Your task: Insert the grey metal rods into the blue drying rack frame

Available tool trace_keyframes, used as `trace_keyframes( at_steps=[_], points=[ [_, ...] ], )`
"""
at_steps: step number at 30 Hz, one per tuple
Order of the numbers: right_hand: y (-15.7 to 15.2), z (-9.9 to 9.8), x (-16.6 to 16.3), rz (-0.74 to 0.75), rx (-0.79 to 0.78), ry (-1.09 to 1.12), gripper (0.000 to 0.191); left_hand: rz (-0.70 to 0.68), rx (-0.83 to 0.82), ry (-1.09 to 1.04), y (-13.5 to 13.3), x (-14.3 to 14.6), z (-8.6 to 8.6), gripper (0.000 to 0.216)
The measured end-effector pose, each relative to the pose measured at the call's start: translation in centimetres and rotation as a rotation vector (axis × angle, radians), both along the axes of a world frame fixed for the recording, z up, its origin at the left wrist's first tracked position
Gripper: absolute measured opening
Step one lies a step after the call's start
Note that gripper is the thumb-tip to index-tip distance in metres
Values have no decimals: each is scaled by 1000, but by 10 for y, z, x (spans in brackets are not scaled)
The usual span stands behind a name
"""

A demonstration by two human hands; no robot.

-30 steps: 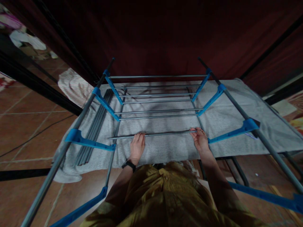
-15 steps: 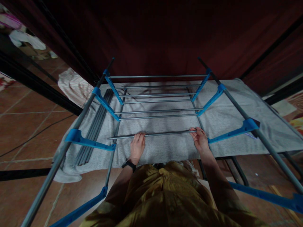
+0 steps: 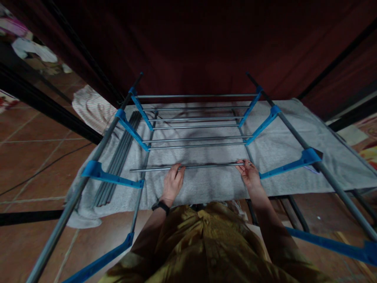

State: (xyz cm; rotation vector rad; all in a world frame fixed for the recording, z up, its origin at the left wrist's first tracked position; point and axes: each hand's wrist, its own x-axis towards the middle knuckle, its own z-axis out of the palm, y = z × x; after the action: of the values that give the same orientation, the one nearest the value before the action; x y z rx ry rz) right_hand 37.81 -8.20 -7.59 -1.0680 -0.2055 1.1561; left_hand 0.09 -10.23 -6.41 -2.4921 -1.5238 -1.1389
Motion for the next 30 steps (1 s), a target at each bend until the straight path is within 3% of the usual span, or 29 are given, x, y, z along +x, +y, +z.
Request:
trace_keyframes(
  at_steps=[8,12,20,23,27,30],
  points=[
    [-1,-1,-1,-16,14,2,8,-60,56,100,-4,-1,-4,31],
    [-2,-2,-1,-18,19,2,9,-109,-63,53,0,-1,-4,26],
    [-3,-3,-2,-25,34,-3,8,34,-347,-468,14,-1,-3,11],
    [-3,-2,-2,-32,31,-3,8,68,-458,-762,17,-1,-2,1],
    [-3,-1,-4,-47,25,-9,7,125,-623,-1072,21,-3,-1,9],
    [-5,0,-6,-61,48,0,6,89,-695,-1218,23,-9,1,23]
  ],
)
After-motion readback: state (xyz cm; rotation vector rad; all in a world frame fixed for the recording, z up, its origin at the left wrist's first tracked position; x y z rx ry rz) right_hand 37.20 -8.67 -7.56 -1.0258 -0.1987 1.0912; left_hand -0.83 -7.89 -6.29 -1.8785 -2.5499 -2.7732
